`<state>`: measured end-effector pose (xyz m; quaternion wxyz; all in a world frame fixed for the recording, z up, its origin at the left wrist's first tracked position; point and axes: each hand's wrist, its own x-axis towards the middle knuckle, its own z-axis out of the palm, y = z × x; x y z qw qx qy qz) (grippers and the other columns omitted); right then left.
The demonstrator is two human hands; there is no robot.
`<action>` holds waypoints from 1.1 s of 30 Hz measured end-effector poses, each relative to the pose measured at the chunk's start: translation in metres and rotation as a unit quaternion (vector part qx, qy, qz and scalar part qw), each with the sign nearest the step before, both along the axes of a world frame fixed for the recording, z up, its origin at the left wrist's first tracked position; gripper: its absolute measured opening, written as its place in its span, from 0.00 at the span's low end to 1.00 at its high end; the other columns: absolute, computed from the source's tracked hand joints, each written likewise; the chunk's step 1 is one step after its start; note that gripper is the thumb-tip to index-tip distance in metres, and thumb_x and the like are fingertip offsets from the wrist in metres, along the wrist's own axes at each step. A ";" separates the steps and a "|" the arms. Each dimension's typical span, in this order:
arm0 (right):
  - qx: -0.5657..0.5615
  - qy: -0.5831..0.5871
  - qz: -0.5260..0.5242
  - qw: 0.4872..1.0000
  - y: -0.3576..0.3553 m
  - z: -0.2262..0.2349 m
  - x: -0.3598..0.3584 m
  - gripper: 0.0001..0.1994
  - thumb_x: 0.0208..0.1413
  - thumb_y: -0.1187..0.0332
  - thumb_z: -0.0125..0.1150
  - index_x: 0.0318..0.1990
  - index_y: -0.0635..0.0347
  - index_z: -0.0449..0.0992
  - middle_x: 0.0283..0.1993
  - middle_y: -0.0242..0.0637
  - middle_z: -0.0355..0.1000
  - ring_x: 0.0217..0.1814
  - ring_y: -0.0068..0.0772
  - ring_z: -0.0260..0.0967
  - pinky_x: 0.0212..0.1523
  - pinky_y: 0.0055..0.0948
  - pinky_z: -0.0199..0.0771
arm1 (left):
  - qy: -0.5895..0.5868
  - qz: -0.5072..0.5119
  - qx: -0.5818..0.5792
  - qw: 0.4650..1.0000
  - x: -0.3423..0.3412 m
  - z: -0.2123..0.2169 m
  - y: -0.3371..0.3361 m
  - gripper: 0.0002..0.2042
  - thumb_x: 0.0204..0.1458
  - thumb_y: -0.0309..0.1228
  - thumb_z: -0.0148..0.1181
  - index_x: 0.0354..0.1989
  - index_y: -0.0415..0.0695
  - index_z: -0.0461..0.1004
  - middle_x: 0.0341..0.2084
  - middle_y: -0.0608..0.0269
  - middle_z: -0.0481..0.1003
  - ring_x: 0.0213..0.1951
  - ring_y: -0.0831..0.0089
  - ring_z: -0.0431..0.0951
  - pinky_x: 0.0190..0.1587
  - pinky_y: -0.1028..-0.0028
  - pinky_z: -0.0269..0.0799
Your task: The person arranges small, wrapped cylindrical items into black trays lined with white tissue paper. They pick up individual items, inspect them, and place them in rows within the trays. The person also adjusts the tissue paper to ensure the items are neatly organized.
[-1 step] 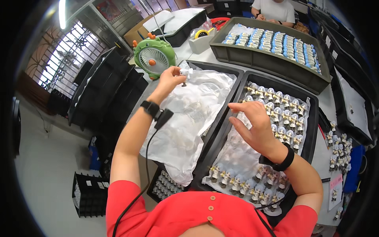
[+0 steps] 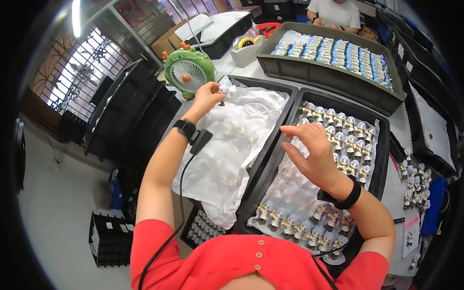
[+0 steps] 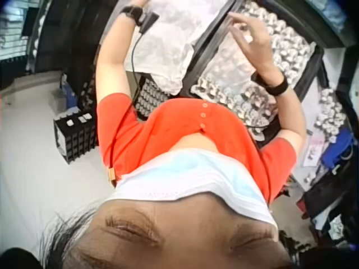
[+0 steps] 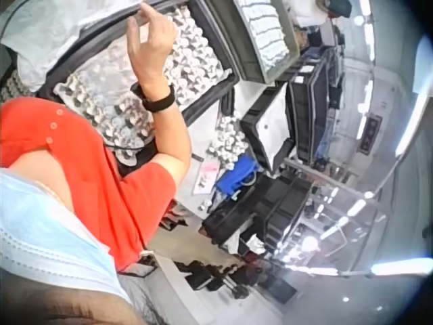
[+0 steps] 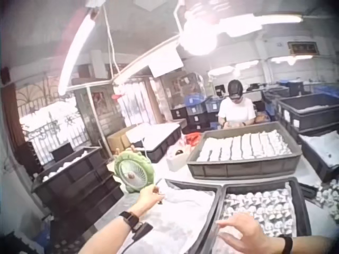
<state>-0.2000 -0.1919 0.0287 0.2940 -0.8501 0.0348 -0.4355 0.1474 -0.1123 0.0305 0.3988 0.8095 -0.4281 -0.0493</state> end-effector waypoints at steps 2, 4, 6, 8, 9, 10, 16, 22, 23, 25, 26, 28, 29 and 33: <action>-0.012 -0.008 -0.010 1.000 -0.009 -0.001 0.001 0.16 0.45 0.77 0.64 0.44 0.57 0.74 0.34 0.33 0.73 0.39 0.36 0.68 0.46 0.33 0.62 | -0.105 0.036 0.062 0.992 0.039 -0.028 -0.012 0.15 0.38 0.29 0.63 0.37 0.38 0.76 0.31 0.49 0.78 0.36 0.58 0.78 0.41 0.68 0.73; -0.025 -0.015 -0.028 0.999 -0.018 0.002 0.000 0.14 0.45 0.77 0.63 0.42 0.58 0.75 0.33 0.34 0.73 0.38 0.36 0.69 0.45 0.33 0.63 | -0.174 0.052 0.129 0.975 0.056 -0.041 -0.022 0.14 0.39 0.28 0.62 0.37 0.40 0.76 0.33 0.47 0.77 0.38 0.52 0.77 0.42 0.65 0.72; -0.036 -0.013 -0.053 0.998 -0.027 0.001 -0.004 0.13 0.45 0.77 0.63 0.41 0.59 0.75 0.33 0.35 0.73 0.37 0.36 0.69 0.45 0.33 0.63 | -0.181 0.054 0.213 0.958 0.050 -0.048 -0.029 0.13 0.42 0.27 0.61 0.38 0.41 0.76 0.36 0.44 0.76 0.43 0.50 0.76 0.46 0.62 0.72; -0.027 -0.016 -0.075 0.997 -0.034 0.005 -0.005 0.11 0.46 0.77 0.62 0.39 0.59 0.76 0.32 0.36 0.73 0.37 0.37 0.69 0.44 0.33 0.63 | -0.211 0.050 0.293 0.931 0.050 -0.060 -0.031 0.13 0.43 0.27 0.61 0.39 0.40 0.76 0.38 0.43 0.76 0.44 0.51 0.76 0.47 0.61 0.71; -0.027 -0.018 -0.085 0.996 -0.037 0.005 -0.005 0.11 0.46 0.77 0.62 0.39 0.59 0.76 0.32 0.36 0.73 0.36 0.38 0.69 0.44 0.33 0.63 | -0.199 0.071 0.290 0.933 0.048 -0.066 -0.031 0.11 0.45 0.25 0.58 0.39 0.40 0.76 0.40 0.43 0.75 0.46 0.49 0.75 0.49 0.60 0.71; -0.027 -0.020 -0.093 0.995 -0.040 0.005 -0.006 0.11 0.46 0.77 0.62 0.39 0.60 0.76 0.32 0.36 0.73 0.36 0.38 0.69 0.44 0.33 0.64 | -0.207 0.072 0.289 0.932 0.049 -0.068 -0.032 0.11 0.46 0.25 0.57 0.39 0.39 0.76 0.40 0.43 0.75 0.46 0.49 0.75 0.49 0.59 0.71; -0.007 0.000 -0.121 0.993 -0.048 0.006 -0.007 0.08 0.47 0.76 0.61 0.37 0.61 0.76 0.32 0.36 0.75 0.36 0.36 0.71 0.45 0.32 0.64 | -0.290 0.073 0.254 0.920 0.040 -0.068 -0.026 0.08 0.49 0.24 0.52 0.35 0.39 0.75 0.36 0.43 0.76 0.43 0.49 0.76 0.45 0.57 0.72; 0.024 0.114 -0.089 0.989 -0.075 -0.013 -0.007 0.10 0.47 0.70 0.62 0.36 0.64 0.76 0.34 0.41 0.75 0.38 0.40 0.73 0.42 0.34 0.69 | -0.228 0.077 0.241 0.940 0.049 -0.077 -0.020 0.16 0.47 0.28 0.57 0.46 0.41 0.72 0.44 0.45 0.71 0.46 0.48 0.74 0.48 0.59 0.71; 0.057 0.145 -0.074 0.985 -0.080 -0.021 -0.008 0.12 0.45 0.69 0.64 0.36 0.65 0.76 0.36 0.44 0.75 0.39 0.44 0.73 0.40 0.35 0.71 | -0.221 0.080 0.245 0.941 0.045 -0.072 -0.020 0.17 0.46 0.30 0.59 0.47 0.42 0.72 0.44 0.46 0.71 0.46 0.49 0.73 0.48 0.59 0.71; 0.062 0.212 -0.058 0.974 -0.078 -0.031 -0.009 0.12 0.45 0.68 0.64 0.36 0.65 0.76 0.37 0.45 0.75 0.40 0.44 0.73 0.42 0.36 0.71 | -0.221 0.065 0.224 0.947 0.031 -0.058 -0.017 0.19 0.45 0.34 0.62 0.48 0.43 0.72 0.44 0.47 0.72 0.46 0.52 0.74 0.48 0.61 0.71; 0.063 0.245 -0.051 0.966 -0.076 -0.035 -0.009 0.12 0.45 0.68 0.64 0.36 0.65 0.76 0.37 0.45 0.75 0.40 0.45 0.73 0.42 0.36 0.71 | -0.228 0.045 0.196 0.953 0.022 -0.049 -0.015 0.20 0.45 0.35 0.63 0.47 0.42 0.73 0.43 0.49 0.73 0.45 0.55 0.75 0.48 0.63 0.71; -0.002 0.321 -0.076 0.944 -0.073 -0.043 -0.008 0.19 0.40 0.63 0.68 0.40 0.62 0.74 0.39 0.43 0.73 0.41 0.46 0.71 0.42 0.39 0.70 | -0.152 -0.019 0.152 0.976 -0.005 -0.027 -0.011 0.20 0.46 0.36 0.63 0.48 0.42 0.73 0.42 0.52 0.75 0.44 0.61 0.76 0.47 0.67 0.70; -0.038 0.369 -0.077 0.926 -0.068 -0.040 -0.009 0.21 0.38 0.62 0.70 0.41 0.61 0.73 0.40 0.43 0.72 0.41 0.46 0.71 0.42 0.39 0.69 | -0.068 -0.060 0.132 0.987 -0.028 -0.012 -0.006 0.20 0.47 0.36 0.63 0.48 0.42 0.73 0.42 0.54 0.75 0.43 0.65 0.76 0.47 0.70 0.70; -0.099 0.457 -0.063 0.882 -0.059 -0.035 -0.018 0.27 0.28 0.63 0.72 0.41 0.59 0.72 0.41 0.42 0.67 0.44 0.46 0.68 0.43 0.40 0.67 | 0.240 -0.268 0.034 0.932 -0.119 0.028 0.023 0.16 0.53 0.31 0.59 0.50 0.41 0.72 0.43 0.63 0.75 0.43 0.76 0.75 0.48 0.77 0.69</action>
